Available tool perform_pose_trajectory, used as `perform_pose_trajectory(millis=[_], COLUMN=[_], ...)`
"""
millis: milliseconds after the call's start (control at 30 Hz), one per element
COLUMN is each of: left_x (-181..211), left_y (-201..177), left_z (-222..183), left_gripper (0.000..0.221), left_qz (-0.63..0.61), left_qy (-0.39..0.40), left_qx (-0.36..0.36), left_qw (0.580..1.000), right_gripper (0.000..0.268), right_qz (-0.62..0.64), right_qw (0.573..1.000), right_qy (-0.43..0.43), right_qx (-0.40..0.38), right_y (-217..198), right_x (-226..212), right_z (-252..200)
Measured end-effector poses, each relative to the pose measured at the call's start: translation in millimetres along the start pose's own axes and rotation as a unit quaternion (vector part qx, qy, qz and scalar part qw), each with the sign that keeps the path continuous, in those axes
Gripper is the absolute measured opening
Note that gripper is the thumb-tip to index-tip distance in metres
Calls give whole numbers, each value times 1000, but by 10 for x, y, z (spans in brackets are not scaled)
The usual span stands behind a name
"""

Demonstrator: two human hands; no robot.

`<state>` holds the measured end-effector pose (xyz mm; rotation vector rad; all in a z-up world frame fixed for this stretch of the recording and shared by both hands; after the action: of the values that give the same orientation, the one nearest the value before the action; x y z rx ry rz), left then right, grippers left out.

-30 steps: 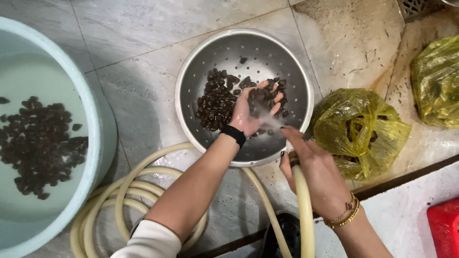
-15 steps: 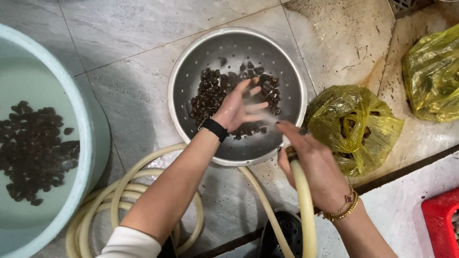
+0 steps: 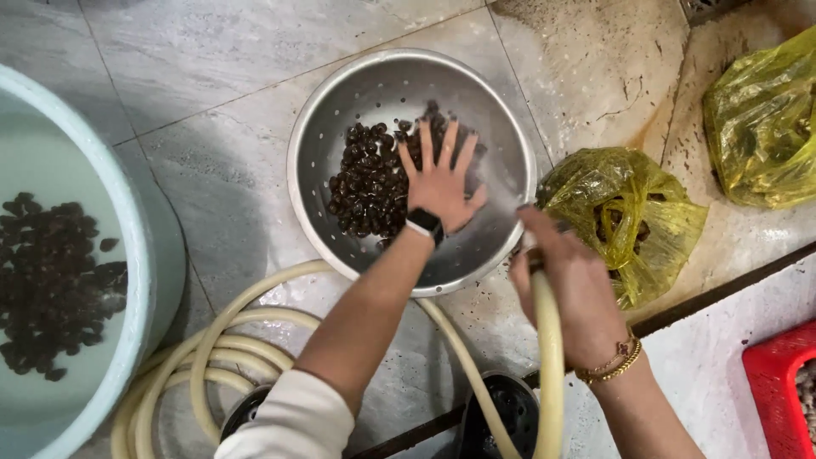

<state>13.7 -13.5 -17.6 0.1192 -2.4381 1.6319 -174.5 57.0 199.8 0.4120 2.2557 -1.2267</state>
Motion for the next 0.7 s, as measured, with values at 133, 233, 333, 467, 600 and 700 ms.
perform_pose_trajectory(millis=[133, 233, 333, 467, 600, 700], left_x=[-75, -205, -304, -574, -729, -414], left_y=[353, 737, 733, -230, -304, -153], left_z=[-68, 242, 390, 138, -235, -427], left_gripper=[56, 42, 36, 54, 79, 121], left_qz=[-21, 58, 95, 62, -49, -5], left_qy=[46, 96, 110, 85, -33, -14], left_qx=[27, 201, 273, 108, 26, -90], left_qw=[998, 973, 951, 989, 998, 996], right_gripper=[55, 54, 51, 50, 52, 44], right_qz=[-24, -26, -25, -32, -9, -9], right_qw=[997, 996, 996, 994, 999, 998], right_qy=[-76, -79, -80, -100, -50, -48], right_qx=[-4, 15, -13, 5, -3, -46], right_y=[13, -51, 44, 85, 155, 371], right_x=[-63, 16, -56, 57, 87, -52], right_z=[-37, -8, -83, 3, 22, -40])
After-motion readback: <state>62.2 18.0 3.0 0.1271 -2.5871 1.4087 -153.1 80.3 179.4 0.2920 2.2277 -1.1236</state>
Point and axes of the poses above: each hand's wrist, its own z-axis towards the middle knuckle, its own y-axis out of the palm, x = y × z, the point moved 6 cm from there along z, towards the middle knuckle, and after that the axes turned 6 degrees about -x, right-handed, at the moved point
